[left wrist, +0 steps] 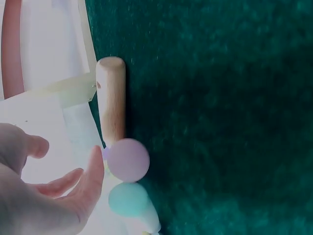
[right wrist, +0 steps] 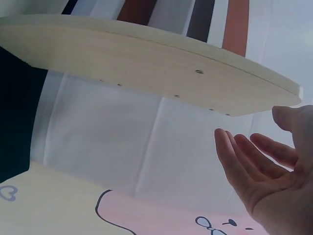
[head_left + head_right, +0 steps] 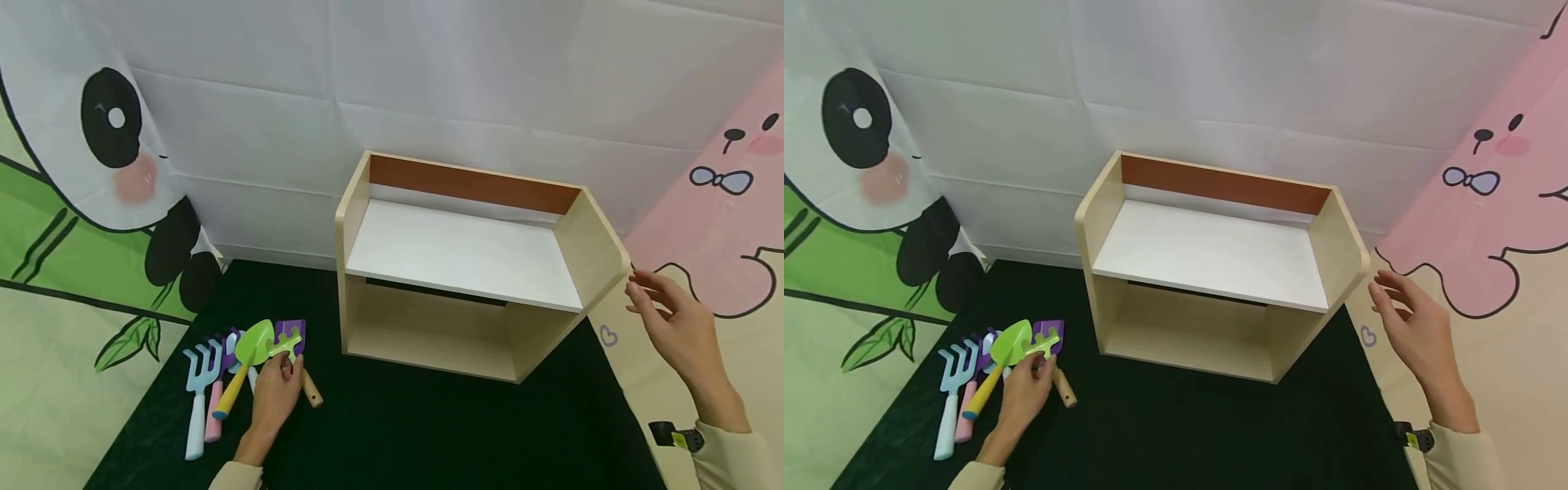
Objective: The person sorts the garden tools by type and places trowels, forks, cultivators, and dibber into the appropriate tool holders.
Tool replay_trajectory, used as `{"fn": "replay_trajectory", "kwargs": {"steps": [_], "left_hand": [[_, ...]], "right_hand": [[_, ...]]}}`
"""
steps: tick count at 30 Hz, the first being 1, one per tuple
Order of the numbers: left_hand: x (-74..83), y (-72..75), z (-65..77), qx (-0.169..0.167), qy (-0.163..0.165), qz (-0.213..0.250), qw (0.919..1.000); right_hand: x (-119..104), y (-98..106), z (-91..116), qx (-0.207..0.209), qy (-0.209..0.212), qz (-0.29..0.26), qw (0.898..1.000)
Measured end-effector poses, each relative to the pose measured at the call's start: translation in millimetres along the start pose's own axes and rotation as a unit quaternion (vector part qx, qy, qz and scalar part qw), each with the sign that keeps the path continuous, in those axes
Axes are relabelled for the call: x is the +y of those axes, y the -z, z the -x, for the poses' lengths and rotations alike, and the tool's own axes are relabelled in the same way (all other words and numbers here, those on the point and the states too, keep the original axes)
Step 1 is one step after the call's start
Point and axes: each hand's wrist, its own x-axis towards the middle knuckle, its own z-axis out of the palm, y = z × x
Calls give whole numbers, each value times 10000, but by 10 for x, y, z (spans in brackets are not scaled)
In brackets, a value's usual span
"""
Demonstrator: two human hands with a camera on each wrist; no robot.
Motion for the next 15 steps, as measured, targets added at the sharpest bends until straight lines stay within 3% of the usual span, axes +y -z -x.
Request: {"fn": "replay_trajectory", "kwargs": {"steps": [15], "left_hand": [[41,-123,176,-243,492,54,9985]], "right_hand": [[-213,88,-90,-134,-12,-303,9995]]}}
